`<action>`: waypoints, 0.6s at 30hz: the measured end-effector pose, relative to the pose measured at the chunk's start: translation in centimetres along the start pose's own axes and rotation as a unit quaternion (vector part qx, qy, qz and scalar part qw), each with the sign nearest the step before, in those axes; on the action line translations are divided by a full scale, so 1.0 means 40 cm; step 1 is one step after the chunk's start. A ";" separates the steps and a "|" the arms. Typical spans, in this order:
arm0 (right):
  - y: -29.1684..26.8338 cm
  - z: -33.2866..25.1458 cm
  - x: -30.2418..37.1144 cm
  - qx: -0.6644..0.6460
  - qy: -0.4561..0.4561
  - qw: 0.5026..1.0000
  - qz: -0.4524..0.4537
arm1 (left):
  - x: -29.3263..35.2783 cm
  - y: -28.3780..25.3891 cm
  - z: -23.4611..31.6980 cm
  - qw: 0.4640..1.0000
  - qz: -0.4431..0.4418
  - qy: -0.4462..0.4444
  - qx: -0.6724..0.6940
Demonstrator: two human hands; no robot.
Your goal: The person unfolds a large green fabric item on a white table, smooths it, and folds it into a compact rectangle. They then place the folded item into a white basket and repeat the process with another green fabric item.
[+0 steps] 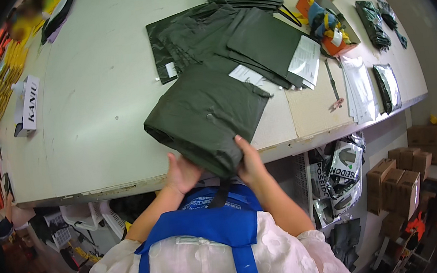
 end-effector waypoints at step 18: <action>0.017 -0.218 -0.224 0.458 0.186 0.861 -0.120 | 0.057 -0.158 0.022 0.982 0.173 -0.004 -0.083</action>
Point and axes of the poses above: each hand's wrist, its own x-axis away from the middle knuckle, its own y-axis out of the palm, z = x × y, the point moved 10 cm from there along -x, towards the middle knuckle, and after that the axes turned 5 degrees about -z, right-handed, at the moved point
